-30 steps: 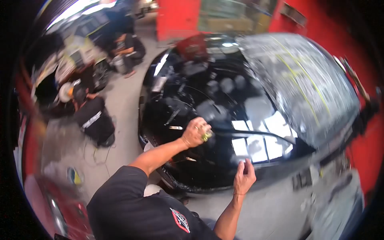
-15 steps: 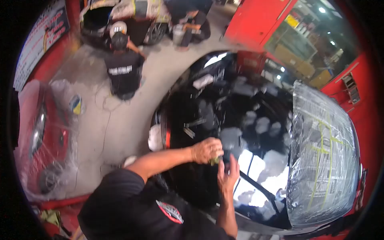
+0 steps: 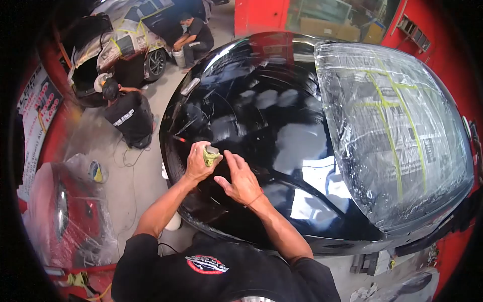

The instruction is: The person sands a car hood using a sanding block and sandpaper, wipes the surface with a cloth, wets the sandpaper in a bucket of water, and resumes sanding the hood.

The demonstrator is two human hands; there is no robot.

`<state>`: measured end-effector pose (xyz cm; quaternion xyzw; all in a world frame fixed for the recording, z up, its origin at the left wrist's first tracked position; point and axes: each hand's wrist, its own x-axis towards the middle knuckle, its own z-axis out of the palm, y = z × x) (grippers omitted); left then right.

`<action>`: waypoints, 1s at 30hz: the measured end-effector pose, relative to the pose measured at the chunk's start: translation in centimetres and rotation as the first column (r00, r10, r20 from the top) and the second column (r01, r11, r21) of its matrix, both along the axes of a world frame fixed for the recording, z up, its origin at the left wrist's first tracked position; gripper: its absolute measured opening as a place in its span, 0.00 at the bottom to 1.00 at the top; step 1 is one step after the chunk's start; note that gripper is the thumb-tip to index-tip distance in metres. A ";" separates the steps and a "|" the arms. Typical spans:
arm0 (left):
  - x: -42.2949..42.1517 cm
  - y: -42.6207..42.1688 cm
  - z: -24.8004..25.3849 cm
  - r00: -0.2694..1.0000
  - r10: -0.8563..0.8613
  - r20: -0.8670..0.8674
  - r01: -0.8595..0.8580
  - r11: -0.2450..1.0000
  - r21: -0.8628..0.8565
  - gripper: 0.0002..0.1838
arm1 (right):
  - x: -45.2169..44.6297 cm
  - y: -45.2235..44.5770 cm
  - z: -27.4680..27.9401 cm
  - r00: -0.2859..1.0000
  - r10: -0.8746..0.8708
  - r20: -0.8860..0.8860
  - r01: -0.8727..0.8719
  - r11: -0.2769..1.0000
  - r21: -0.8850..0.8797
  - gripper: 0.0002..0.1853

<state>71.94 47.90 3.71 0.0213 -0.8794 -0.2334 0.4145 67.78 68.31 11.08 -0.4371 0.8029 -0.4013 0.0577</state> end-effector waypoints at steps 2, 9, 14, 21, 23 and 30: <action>1.6 5.4 2.5 0.990 -0.108 0.095 0.037 0.829 0.558 0.31 | 0.1 3.7 0.6 1.000 -0.023 0.010 0.024 0.999 -0.027 0.52; 5.7 17.8 2.6 0.748 -0.438 -0.499 0.218 -0.549 0.807 0.32 | 3.7 10.6 -0.6 0.997 0.033 -0.075 -0.043 0.990 -0.133 0.47; 7.9 20.0 1.9 0.757 -0.609 -0.238 0.167 -0.172 0.971 0.34 | 4.0 13.4 -2.7 0.996 0.019 0.091 0.003 0.970 -0.242 0.41; 7.3 20.1 2.9 0.869 -0.491 -0.071 -0.009 -0.159 0.987 0.24 | 2.2 14.3 -0.1 0.991 0.046 0.129 -0.022 0.984 -0.178 0.43; 7.9 19.2 3.4 0.868 -0.471 -0.161 0.019 -0.292 0.956 0.24 | 0.3 14.8 -0.2 0.897 0.093 0.432 0.028 0.964 -0.264 0.44; 5.8 15.8 3.9 0.863 -0.486 -0.138 0.040 -0.207 0.977 0.23 | 0.2 14.1 -3.1 0.265 0.402 0.877 0.272 0.841 -0.468 0.37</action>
